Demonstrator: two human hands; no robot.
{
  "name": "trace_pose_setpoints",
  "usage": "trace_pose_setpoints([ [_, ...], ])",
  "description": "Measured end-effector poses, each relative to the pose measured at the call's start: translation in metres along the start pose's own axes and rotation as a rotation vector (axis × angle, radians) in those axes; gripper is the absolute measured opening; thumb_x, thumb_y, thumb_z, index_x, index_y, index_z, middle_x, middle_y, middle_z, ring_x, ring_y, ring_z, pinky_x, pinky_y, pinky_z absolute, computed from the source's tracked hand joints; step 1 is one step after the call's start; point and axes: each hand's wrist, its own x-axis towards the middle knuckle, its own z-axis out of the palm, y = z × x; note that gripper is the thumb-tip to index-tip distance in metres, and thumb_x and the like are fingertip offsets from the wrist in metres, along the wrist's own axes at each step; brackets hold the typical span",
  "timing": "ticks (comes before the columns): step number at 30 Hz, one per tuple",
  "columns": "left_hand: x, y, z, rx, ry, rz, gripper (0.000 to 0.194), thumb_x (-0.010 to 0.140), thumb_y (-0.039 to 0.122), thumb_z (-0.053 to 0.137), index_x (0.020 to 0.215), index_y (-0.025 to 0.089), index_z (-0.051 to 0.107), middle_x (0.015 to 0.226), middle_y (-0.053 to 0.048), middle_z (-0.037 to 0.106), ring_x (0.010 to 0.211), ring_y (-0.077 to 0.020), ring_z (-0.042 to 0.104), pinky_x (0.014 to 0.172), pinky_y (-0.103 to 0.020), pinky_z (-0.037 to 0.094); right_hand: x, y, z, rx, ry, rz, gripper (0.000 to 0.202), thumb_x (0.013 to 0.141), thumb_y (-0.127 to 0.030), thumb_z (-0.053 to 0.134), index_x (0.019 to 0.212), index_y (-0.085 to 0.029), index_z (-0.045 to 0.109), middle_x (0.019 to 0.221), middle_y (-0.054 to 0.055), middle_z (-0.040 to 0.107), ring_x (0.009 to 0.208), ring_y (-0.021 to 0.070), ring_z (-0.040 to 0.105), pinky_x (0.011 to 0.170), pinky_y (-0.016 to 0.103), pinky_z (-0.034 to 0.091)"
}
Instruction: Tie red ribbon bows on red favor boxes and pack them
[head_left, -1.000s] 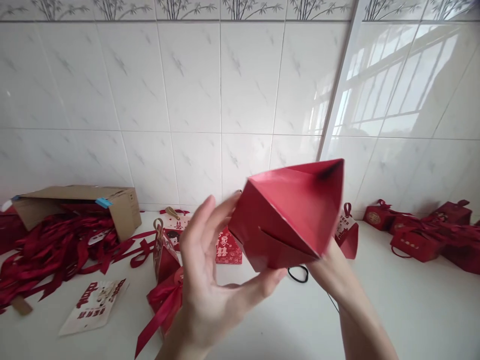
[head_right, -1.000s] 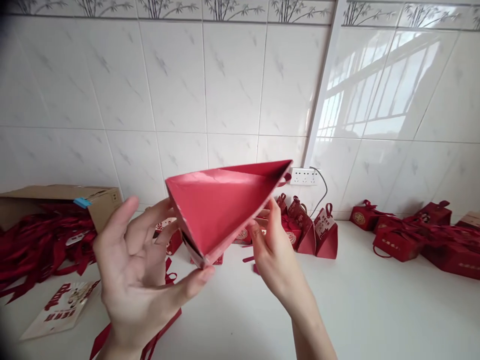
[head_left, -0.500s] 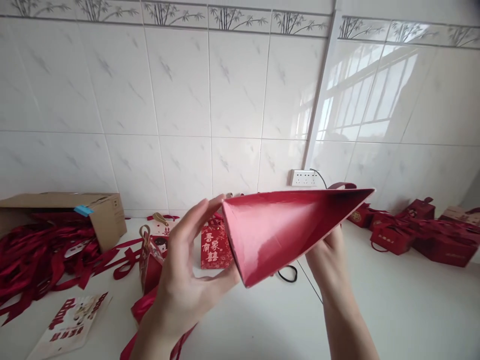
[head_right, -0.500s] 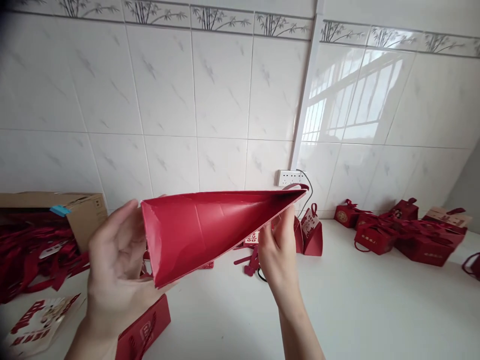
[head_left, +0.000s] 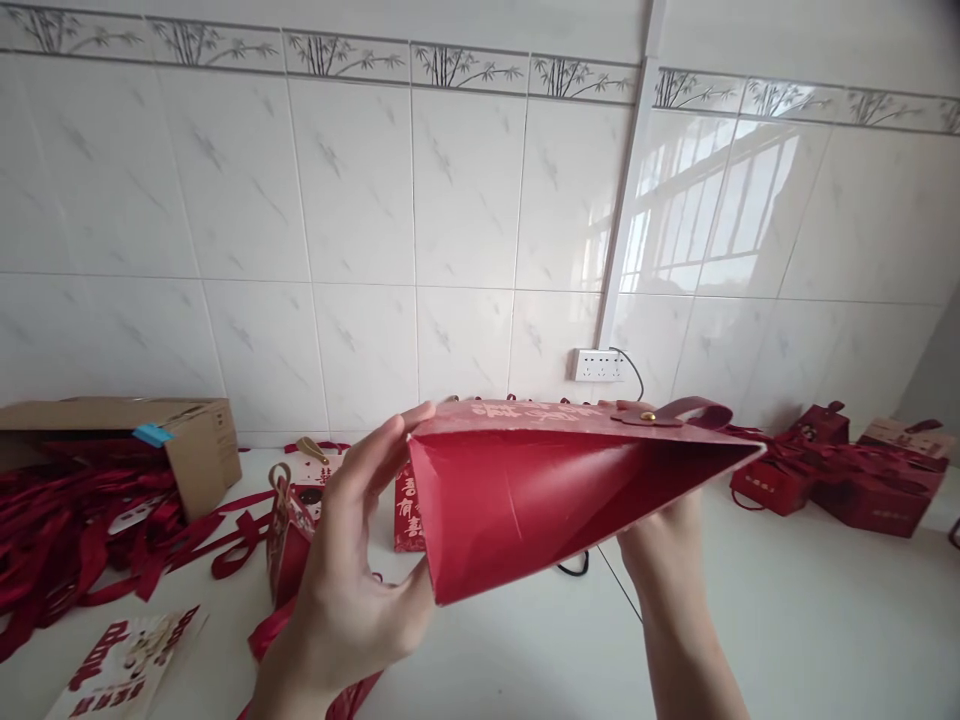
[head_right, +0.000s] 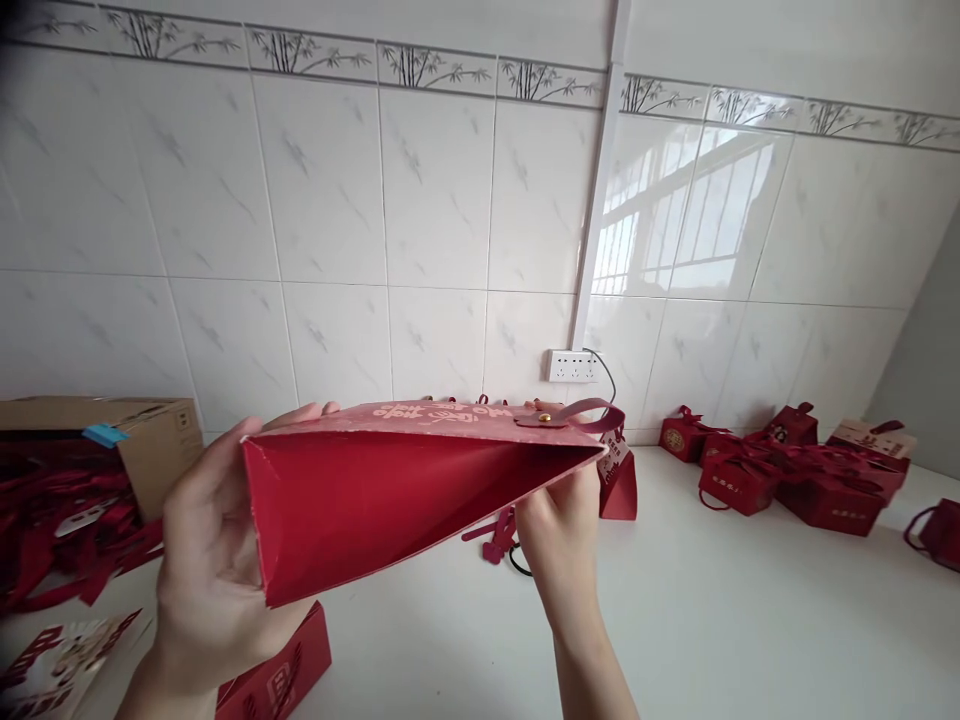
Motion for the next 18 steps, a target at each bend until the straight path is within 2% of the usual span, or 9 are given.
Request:
trace_pose_setpoints([
  [4,-0.002,-0.003,-0.004,-0.077,0.021,0.051,0.091,0.069,-0.001,0.067,0.146,0.026,0.028,0.144,-0.01,0.043,0.132,-0.0263,0.044,0.105,-0.036,0.048,0.0,-0.002,-0.003,0.008,0.016,0.001,0.018,0.074,-0.025,0.066,0.091,-0.025,0.062,0.098,0.006,0.067,0.088,0.0238,0.065,0.063,0.032,0.054],
  [6,-0.002,-0.003,-0.006,-0.125,0.022,-0.022,0.088,0.072,0.008,0.068,0.147,0.03,0.026,0.145,-0.009,0.042,0.131,-0.0274,0.045,0.102,-0.038,0.05,0.001,-0.002,-0.005,0.067,0.018,-0.006,0.018,0.073,-0.028,0.069,0.089,-0.025,0.062,0.091,0.004,0.067,0.081,0.0209,0.066,0.061,0.029,0.054],
  [8,0.0,0.0,-0.008,-0.155,0.037,-0.205,0.085,0.075,0.026,0.071,0.145,0.034,0.025,0.137,-0.009,0.049,0.12,-0.0272,0.055,0.091,-0.038,0.056,0.002,-0.002,-0.008,0.146,-0.014,0.023,0.018,0.074,-0.031,0.072,0.085,-0.024,0.061,0.079,0.001,0.066,0.07,0.0164,0.064,0.056,0.026,0.052],
  [10,0.004,0.004,-0.008,-0.221,0.036,-0.495,0.075,0.078,0.048,0.065,0.141,0.035,0.027,0.123,-0.008,0.058,0.1,-0.0244,0.064,0.074,-0.035,0.059,0.002,-0.002,-0.011,0.231,-0.077,0.106,0.02,0.074,-0.035,0.074,0.077,-0.023,0.059,0.065,-0.002,0.061,0.055,0.0119,0.058,0.046,0.021,0.048],
  [13,0.011,0.008,-0.005,-0.353,-0.078,-0.877,0.053,0.084,0.063,0.044,0.124,0.029,0.044,0.095,-0.006,0.066,0.076,-0.0206,0.066,0.056,-0.029,0.053,0.0,-0.003,-0.013,0.352,-0.157,0.254,0.029,0.076,-0.042,0.071,0.066,-0.021,0.053,0.052,-0.005,0.052,0.041,0.009,0.048,0.036,0.019,0.041],
  [15,0.013,0.007,-0.002,-0.367,-0.172,-0.983,0.047,0.085,0.065,0.04,0.101,0.023,0.055,0.073,-0.003,0.063,0.063,-0.0183,0.062,0.052,-0.028,0.048,0.0,-0.003,-0.012,0.414,-0.203,0.36,0.035,0.077,-0.047,0.067,0.061,-0.02,0.05,0.045,-0.006,0.046,0.037,0.0094,0.046,0.033,0.02,0.04],
  [18,0.015,0.002,0.002,-0.325,-0.191,-1.012,0.044,0.084,0.063,0.042,0.074,0.021,0.051,0.052,0.003,0.05,0.047,-0.0136,0.051,0.05,-0.026,0.043,0.005,0.003,-0.008,0.482,-0.203,0.522,0.038,0.074,-0.046,0.066,0.056,-0.02,0.047,0.04,-0.007,0.042,0.032,0.0078,0.041,0.031,0.019,0.041],
])
